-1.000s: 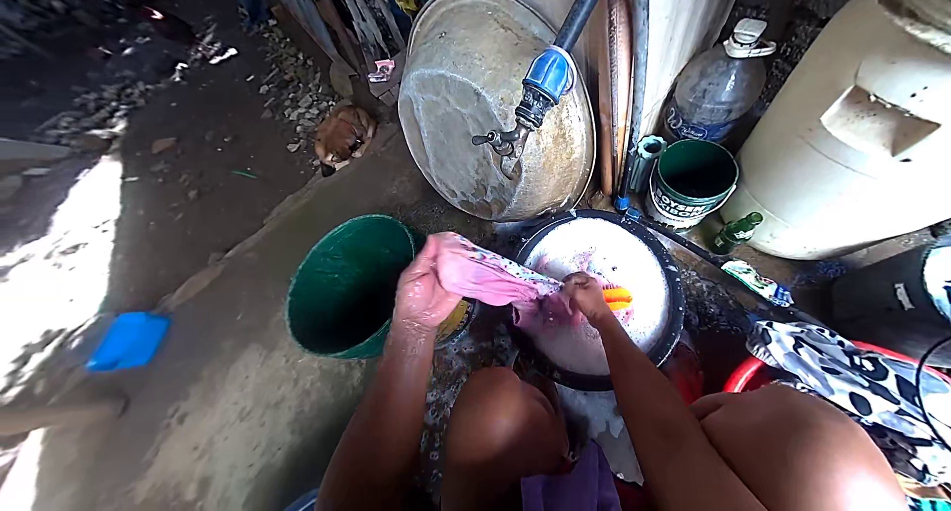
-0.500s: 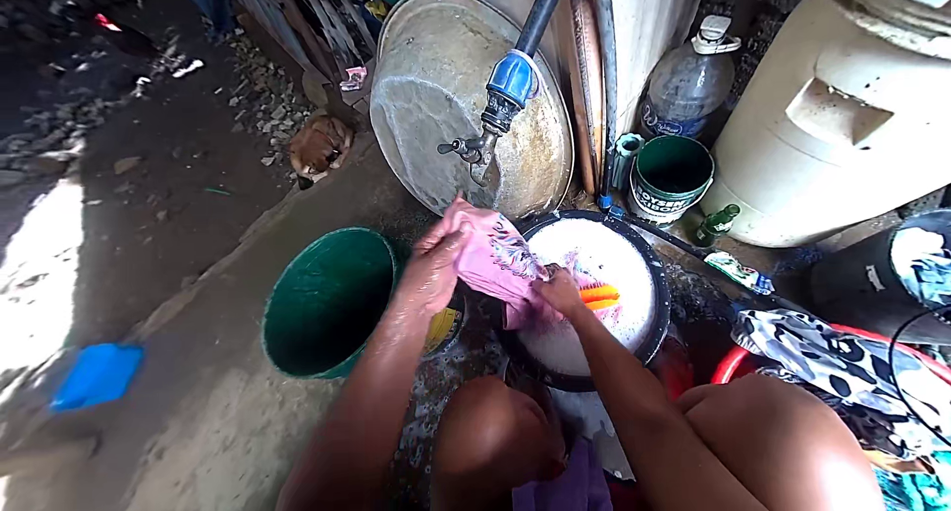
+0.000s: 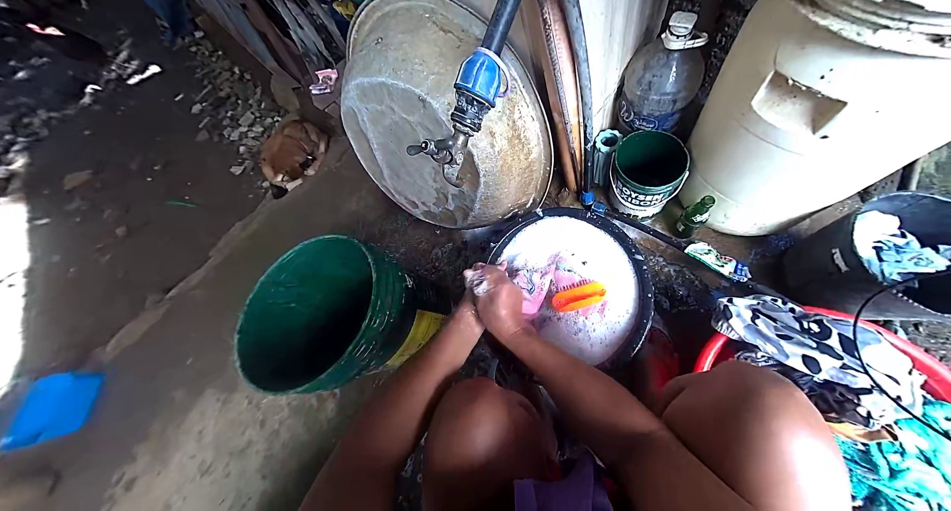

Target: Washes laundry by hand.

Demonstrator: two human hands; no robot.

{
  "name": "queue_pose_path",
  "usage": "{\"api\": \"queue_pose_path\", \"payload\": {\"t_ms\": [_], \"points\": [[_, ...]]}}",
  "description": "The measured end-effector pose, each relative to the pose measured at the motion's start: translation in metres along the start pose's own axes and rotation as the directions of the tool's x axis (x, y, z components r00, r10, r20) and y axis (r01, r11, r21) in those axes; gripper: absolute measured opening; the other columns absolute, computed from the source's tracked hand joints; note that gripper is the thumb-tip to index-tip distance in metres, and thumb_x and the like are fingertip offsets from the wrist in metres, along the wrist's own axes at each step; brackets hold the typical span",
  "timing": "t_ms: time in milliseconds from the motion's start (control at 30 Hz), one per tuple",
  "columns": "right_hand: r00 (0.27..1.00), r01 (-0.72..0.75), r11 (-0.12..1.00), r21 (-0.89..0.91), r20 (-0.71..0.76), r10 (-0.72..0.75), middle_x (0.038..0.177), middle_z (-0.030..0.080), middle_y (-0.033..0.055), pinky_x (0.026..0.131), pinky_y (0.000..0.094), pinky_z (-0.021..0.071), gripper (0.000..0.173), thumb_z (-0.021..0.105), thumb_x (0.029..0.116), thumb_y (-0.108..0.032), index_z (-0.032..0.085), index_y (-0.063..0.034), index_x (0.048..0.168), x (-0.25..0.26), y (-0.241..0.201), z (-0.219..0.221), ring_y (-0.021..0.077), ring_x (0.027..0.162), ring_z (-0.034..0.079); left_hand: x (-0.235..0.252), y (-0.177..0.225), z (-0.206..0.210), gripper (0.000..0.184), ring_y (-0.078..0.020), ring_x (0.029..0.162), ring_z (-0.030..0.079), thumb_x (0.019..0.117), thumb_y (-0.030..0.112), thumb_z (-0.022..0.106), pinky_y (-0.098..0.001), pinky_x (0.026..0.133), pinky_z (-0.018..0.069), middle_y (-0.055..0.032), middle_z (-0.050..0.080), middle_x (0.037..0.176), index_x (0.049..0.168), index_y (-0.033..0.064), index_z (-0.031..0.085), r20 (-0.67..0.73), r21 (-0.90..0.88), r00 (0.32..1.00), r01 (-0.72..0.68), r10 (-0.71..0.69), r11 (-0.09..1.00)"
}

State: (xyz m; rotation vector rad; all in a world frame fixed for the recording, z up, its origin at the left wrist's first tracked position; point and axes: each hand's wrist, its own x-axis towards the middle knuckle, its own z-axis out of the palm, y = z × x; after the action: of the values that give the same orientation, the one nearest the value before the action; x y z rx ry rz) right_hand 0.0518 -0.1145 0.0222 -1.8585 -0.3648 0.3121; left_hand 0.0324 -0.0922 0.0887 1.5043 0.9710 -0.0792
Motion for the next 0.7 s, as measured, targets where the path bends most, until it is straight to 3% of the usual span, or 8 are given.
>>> {"api": "queue_pose_path", "payload": {"t_ms": [100, 167, 267, 333, 400, 533, 633, 700], "points": [[0.988, -0.157, 0.982, -0.104, -0.012, 0.157, 0.120, 0.071, 0.0255, 0.108, 0.0527, 0.0478, 0.042, 0.047, 0.1082, -0.029, 0.068, 0.0051, 0.123, 0.026, 0.024, -0.028, 0.0376, 0.121, 0.066, 0.071, -0.039, -0.003, 0.028, -0.0186, 0.086, 0.063, 0.1098, 0.022, 0.040, -0.0386, 0.074, 0.0553, -0.0114, 0.064, 0.099, 0.124, 0.0031, 0.054, 0.198, -0.267, 0.978, -0.013, 0.068, 0.964], [0.994, -0.110, 0.976, -0.189, -0.006, 0.111, 0.117, 0.072, 0.0253, 0.105, 0.0546, 0.0493, 0.050, 0.039, 0.1108, -0.034, 0.070, 0.0052, 0.119, 0.020, 0.017, -0.023, 0.0384, 0.119, 0.067, 0.061, -0.035, -0.002, 0.034, -0.0186, 0.092, 0.063, 0.1119, 0.027, 0.034, -0.0389, 0.080, 0.0551, -0.0114, 0.064, 0.106, 0.129, 0.0043, 0.053, 0.167, -0.286, 0.985, 0.002, 0.047, 0.958], [0.966, 0.162, 0.974, -0.159, -0.175, -0.190, 0.097, 0.076, 0.0220, 0.085, 0.0560, 0.0583, 0.043, 0.052, 0.1044, -0.029, 0.076, 0.0053, 0.096, -0.003, 0.003, 0.004, 0.0380, 0.098, 0.075, 0.018, -0.017, -0.015, 0.040, -0.0108, 0.115, 0.055, 0.1129, 0.012, 0.024, -0.0263, 0.102, 0.0443, -0.0113, 0.057, 0.133, 0.147, -0.0011, 0.040, 0.153, -0.049, 0.984, -0.089, 0.095, 0.995], [0.995, 0.026, 0.993, -0.116, -0.091, -0.036, 0.103, 0.075, 0.0227, 0.092, 0.0568, 0.0558, 0.043, 0.050, 0.1071, -0.031, 0.074, 0.0046, 0.108, 0.004, 0.016, -0.018, 0.0377, 0.102, 0.073, 0.053, -0.033, -0.022, 0.036, -0.0119, 0.103, 0.061, 0.1125, 0.023, 0.028, -0.0303, 0.089, 0.0527, -0.0091, 0.062, 0.117, 0.135, 0.0023, 0.048, 0.115, 0.034, 0.983, -0.149, 0.145, 0.988], [0.964, -0.263, 0.952, -0.156, -0.072, 0.255, 0.109, 0.073, 0.0226, 0.097, 0.0575, 0.0523, 0.047, 0.044, 0.1099, -0.038, 0.070, 0.0007, 0.118, 0.025, 0.058, -0.051, 0.0375, 0.108, 0.070, 0.097, -0.047, -0.039, 0.053, -0.0262, 0.115, 0.061, 0.1105, 0.041, 0.039, -0.0460, 0.098, 0.0501, -0.0207, 0.062, 0.126, 0.134, -0.0032, 0.056, 0.083, 0.217, 0.986, -0.157, 0.142, 0.964], [0.883, -0.343, 0.880, -0.327, 0.206, 0.421, 0.128, 0.067, 0.0220, 0.101, 0.0653, 0.0478, 0.053, 0.058, 0.1023, -0.047, 0.058, -0.0068, 0.137, 0.030, 0.135, -0.053, 0.0400, 0.121, 0.063, 0.136, -0.098, -0.053, 0.059, -0.0386, 0.128, 0.056, 0.1102, 0.045, 0.035, -0.0588, 0.110, 0.0405, -0.0268, 0.061, 0.132, 0.132, -0.0032, 0.061, 0.321, 0.687, 0.942, -0.305, 0.101, 0.660], [0.794, -0.194, 0.837, -0.512, 0.419, 0.440, 0.158, 0.040, 0.0240, 0.106, 0.0700, 0.0423, 0.069, 0.074, 0.0925, -0.033, 0.047, -0.0162, 0.154, 0.006, 0.168, -0.025, 0.0460, 0.142, 0.044, 0.142, -0.124, -0.032, 0.058, -0.0424, 0.149, 0.032, 0.1057, 0.045, 0.047, -0.0641, 0.119, 0.0249, -0.0213, 0.034, 0.162, 0.150, 0.0073, 0.049, 0.522, 0.837, 0.847, -0.485, -0.100, 0.255], [0.747, -0.189, 0.782, -0.595, 0.430, 0.507, 0.165, 0.028, 0.0242, 0.105, 0.0715, 0.0421, 0.070, 0.070, 0.0945, -0.024, 0.041, -0.0172, 0.158, -0.010, 0.181, -0.019, 0.0498, 0.143, 0.039, 0.141, -0.140, -0.019, 0.061, -0.0504, 0.149, 0.025, 0.1028, 0.049, 0.052, -0.0708, 0.116, 0.0226, -0.0251, 0.022, 0.165, 0.154, 0.0157, 0.046, 0.530, 0.848, 0.831, -0.515, -0.167, 0.127]]}}
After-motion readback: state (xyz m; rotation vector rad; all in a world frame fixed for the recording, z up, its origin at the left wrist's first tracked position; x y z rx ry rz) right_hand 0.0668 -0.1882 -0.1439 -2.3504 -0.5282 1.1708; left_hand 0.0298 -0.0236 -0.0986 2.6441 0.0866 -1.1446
